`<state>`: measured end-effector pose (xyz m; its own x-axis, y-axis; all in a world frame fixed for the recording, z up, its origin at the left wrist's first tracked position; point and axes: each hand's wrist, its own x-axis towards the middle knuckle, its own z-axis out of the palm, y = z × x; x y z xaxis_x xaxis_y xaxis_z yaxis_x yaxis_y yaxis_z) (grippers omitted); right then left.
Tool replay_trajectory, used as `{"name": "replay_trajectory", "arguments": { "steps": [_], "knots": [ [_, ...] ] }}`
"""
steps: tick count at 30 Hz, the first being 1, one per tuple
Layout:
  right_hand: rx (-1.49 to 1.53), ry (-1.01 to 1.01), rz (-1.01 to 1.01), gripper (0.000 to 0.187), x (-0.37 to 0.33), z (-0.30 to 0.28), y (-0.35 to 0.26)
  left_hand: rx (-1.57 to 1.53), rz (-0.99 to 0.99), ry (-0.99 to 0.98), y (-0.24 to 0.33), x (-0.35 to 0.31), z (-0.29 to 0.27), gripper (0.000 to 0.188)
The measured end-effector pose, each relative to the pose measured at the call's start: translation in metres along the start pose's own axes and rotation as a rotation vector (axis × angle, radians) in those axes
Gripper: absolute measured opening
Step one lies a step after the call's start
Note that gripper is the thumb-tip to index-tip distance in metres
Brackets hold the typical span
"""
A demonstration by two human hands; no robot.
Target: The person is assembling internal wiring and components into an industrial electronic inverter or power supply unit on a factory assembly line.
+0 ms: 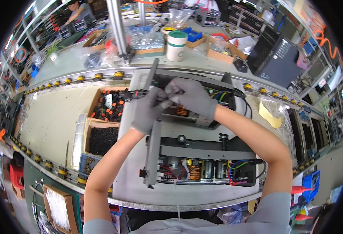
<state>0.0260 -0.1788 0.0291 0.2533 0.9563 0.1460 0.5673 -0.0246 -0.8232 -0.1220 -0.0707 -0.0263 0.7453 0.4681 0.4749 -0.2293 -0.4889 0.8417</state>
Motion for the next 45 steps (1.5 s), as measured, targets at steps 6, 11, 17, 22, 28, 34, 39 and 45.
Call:
{"name": "replay_trajectory", "arguments": {
  "steps": [6, 11, 17, 22, 28, 34, 39, 45],
  "knots": [
    [-0.138, -0.054, -0.399, 0.011, 0.011, 0.004, 0.021, 0.162, 0.071, -0.027, -0.022, 0.0, -0.005, 0.025],
    [-0.251, -0.262, -0.55, 0.006, 0.012, 0.022, -0.012, 0.75, 0.14, -0.024, -0.065, 0.014, -0.025, 0.042],
    [-0.694, 0.67, -0.457, 0.028, -0.112, -0.03, -0.096, 0.338, 0.012, -0.289, -0.072, 0.017, -0.037, 0.033],
    [-0.926, 1.601, 0.114, 0.021, -0.475, -0.048, -0.097, 0.218, 0.07, -0.291, -0.033, 0.01, -0.073, 0.039],
    [-0.972, 1.564, 1.985, 0.054, -0.749, -0.023, -0.067, 0.208, -0.004, -0.15, 0.001, 0.03, -0.096, 0.036],
    [-0.63, 1.257, 2.087, 0.048, -0.838, -0.021, -0.015, 0.367, 0.366, -0.278, 0.056, 0.055, -0.05, 0.037],
    [-0.494, 1.812, 1.924, 0.038, -0.828, -0.012, -0.048, 0.156, 0.175, -0.427, 0.092, 0.037, -0.027, 0.021],
    [-0.871, 1.849, 0.417, 0.027, -0.634, -0.016, -0.163, -0.037, 0.173, -0.531, 0.162, 0.003, 0.016, 0.065]
  ]
}}
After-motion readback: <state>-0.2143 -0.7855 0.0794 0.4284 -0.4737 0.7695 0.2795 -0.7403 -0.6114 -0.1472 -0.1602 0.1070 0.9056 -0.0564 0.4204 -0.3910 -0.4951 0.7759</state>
